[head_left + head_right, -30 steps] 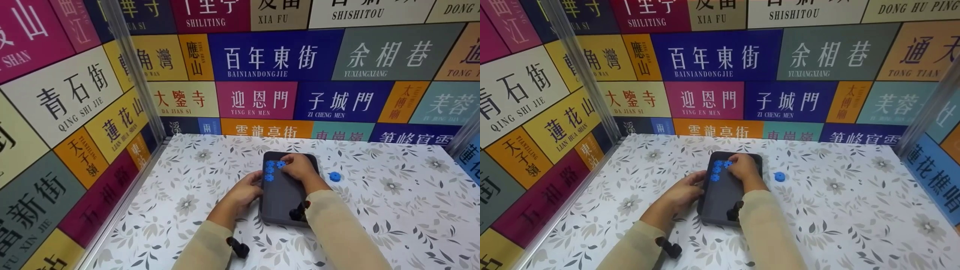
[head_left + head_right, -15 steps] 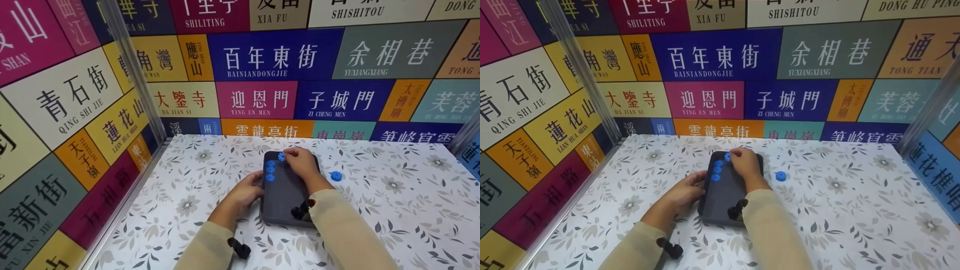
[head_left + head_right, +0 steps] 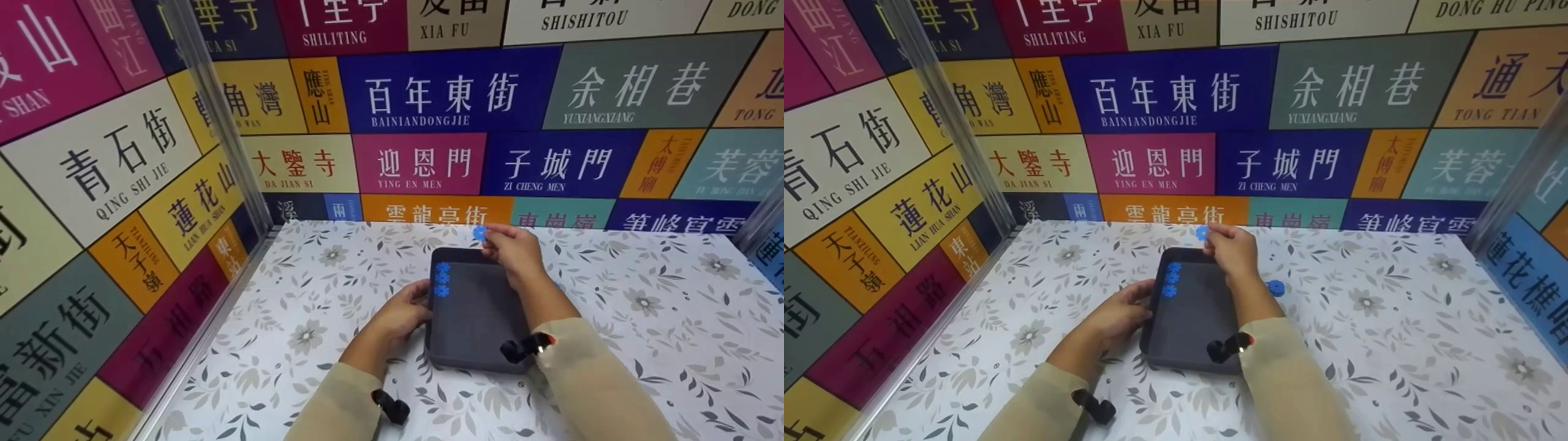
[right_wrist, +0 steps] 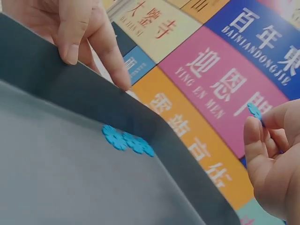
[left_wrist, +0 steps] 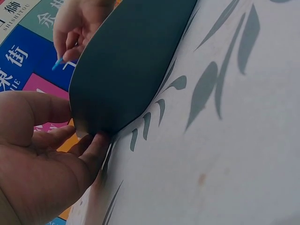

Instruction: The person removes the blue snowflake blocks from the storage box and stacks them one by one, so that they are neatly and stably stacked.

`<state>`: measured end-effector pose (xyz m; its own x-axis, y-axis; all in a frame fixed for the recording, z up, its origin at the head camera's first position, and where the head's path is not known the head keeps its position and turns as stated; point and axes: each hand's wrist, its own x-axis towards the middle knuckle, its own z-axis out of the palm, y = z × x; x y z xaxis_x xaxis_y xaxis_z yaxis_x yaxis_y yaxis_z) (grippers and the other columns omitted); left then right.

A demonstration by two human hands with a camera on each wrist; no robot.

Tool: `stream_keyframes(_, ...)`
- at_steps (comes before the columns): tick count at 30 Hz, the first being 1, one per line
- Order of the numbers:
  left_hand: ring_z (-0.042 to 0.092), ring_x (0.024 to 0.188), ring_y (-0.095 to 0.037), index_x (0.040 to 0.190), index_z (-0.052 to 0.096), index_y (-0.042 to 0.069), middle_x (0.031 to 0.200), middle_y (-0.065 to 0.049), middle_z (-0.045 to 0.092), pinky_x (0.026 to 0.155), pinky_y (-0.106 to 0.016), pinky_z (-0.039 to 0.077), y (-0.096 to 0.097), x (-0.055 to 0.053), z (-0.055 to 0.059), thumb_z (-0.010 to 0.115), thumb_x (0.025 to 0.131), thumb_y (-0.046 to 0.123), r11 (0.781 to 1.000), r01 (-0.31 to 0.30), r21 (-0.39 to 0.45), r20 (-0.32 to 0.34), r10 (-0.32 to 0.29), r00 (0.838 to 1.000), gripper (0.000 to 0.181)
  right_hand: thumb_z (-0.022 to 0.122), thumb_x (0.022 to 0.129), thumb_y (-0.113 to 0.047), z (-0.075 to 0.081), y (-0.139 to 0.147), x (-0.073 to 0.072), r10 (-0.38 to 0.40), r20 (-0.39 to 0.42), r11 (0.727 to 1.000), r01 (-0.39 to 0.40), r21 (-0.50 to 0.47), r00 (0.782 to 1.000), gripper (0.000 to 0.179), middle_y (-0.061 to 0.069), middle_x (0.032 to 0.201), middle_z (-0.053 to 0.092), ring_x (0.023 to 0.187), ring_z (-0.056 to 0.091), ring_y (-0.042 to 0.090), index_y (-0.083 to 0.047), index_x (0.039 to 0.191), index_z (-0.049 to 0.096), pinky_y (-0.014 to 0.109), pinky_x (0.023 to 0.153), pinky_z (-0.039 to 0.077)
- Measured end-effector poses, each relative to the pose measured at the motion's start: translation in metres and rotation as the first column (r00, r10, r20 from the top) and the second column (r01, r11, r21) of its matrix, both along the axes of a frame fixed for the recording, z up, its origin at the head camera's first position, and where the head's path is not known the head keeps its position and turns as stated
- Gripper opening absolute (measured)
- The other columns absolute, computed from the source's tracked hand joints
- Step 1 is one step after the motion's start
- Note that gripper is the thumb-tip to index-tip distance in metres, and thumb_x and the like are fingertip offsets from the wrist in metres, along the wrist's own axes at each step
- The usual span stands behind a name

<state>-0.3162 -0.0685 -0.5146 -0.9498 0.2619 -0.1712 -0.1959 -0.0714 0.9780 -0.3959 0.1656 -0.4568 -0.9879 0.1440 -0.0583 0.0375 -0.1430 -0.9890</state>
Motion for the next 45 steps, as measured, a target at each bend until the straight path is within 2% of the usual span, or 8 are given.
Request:
stream_keyframes(6,0.051,0.152,-0.031,0.161,0.044,0.003,0.162,-0.017,0.054,0.124,-0.046,0.045,-0.003,0.0,0.002,0.054,0.081,-0.017,1.0,-0.006,-0.027,0.017,0.007,1.0,0.083,0.071,0.102,-0.013,0.001,0.027,0.022,-0.016,-0.019,1.0,0.016,0.005,1.0,0.04,-0.006,0.088,0.071,0.071,0.067,0.007,0.007,0.136,0.066,0.018,0.069,0.061)
stream_keyframes(10,0.05,0.152,-0.033,0.161,0.043,0.002,0.162,-0.018,0.053,0.125,-0.047,0.045,-0.004,0.001,0.002,0.054,0.081,-0.018,1.0,-0.006,-0.019,0.013,0.006,1.0,0.083,0.071,0.102,-0.016,-0.003,0.047,0.033,-0.019,-0.025,0.999,0.019,0.03,1.0,0.043,-0.007,0.089,0.072,0.076,0.067,0.008,0.005,0.138,0.065,0.019,0.071,0.062)
stream_keyframes(19,0.051,0.151,-0.032,0.16,0.045,0.003,0.161,-0.017,0.055,0.125,-0.046,0.045,-0.002,0.002,0.001,0.057,0.082,-0.017,1.0,-0.014,-0.014,0.023,0.015,1.0,0.081,0.069,0.104,-0.022,-0.018,0.095,0.048,-0.008,-0.001,0.991,0.008,0.135,1.0,0.043,-0.011,0.096,0.074,0.085,0.071,0.007,-0.001,0.141,0.065,0.019,0.08,0.063)
stream_keyframes(25,0.049,0.154,-0.029,0.16,0.048,0.008,0.162,-0.012,0.055,0.126,-0.045,0.043,-0.001,0.002,0.001,0.059,0.084,-0.014,0.999,-0.015,-0.033,0.032,0.016,0.999,0.08,0.067,0.105,-0.022,-0.032,0.121,0.05,-0.008,0.045,0.99,0.001,0.141,0.999,0.039,-0.01,0.099,0.072,0.087,0.072,0.006,-0.004,0.14,0.065,0.018,0.081,0.063)
stream_keyframes(30,0.05,0.153,-0.028,0.16,0.047,0.008,0.162,-0.012,0.055,0.127,-0.046,0.042,0.0,0.001,0.001,0.059,0.084,-0.014,1.0,-0.016,-0.026,0.04,0.017,0.999,0.081,0.067,0.104,-0.017,-0.046,0.136,0.046,-0.009,0.105,0.994,-0.003,0.109,0.994,0.024,-0.009,0.093,0.072,0.083,0.071,0.006,-0.01,0.127,0.072,0.019,0.079,0.063)
stream_keyframes(33,0.051,0.152,-0.029,0.161,0.046,0.007,0.162,-0.013,0.055,0.126,-0.045,0.043,0.0,0.0,0.0,0.058,0.084,-0.015,1.0,-0.011,-0.02,0.034,0.011,0.999,0.081,0.067,0.105,-0.02,-0.054,0.142,0.043,-0.017,0.16,0.984,-0.012,0.178,0.987,0.029,-0.01,0.089,0.073,0.083,0.07,0.005,-0.008,0.131,0.071,0.02,0.077,0.063)
stream_keyframes(38,0.051,0.152,-0.031,0.161,0.045,0.005,0.162,-0.016,0.055,0.125,-0.046,0.044,-0.001,0.0,-0.001,0.056,0.083,-0.016,1.0,0.003,-0.018,0.019,-0.003,1.0,0.081,0.067,0.105,-0.026,-0.065,0.148,0.041,-0.011,0.218,0.951,-0.057,0.303,0.976,0.049,-0.013,0.088,0.074,0.083,0.068,0.003,-0.001,0.146,0.061,0.02,0.077,0.062)
stream_keyframes(45,0.05,0.152,-0.032,0.161,0.044,0.004,0.163,-0.017,0.053,0.126,-0.046,0.044,-0.002,0.001,0.0,0.056,0.083,-0.016,1.0,0.014,-0.017,0.014,-0.014,1.0,0.082,0.068,0.104,-0.03,-0.069,0.147,0.039,-0.009,0.239,0.912,-0.09,0.4,0.971,0.049,-0.011,0.089,0.072,0.081,0.067,0.004,-0.001,0.144,0.063,0.021,0.075,0.061)
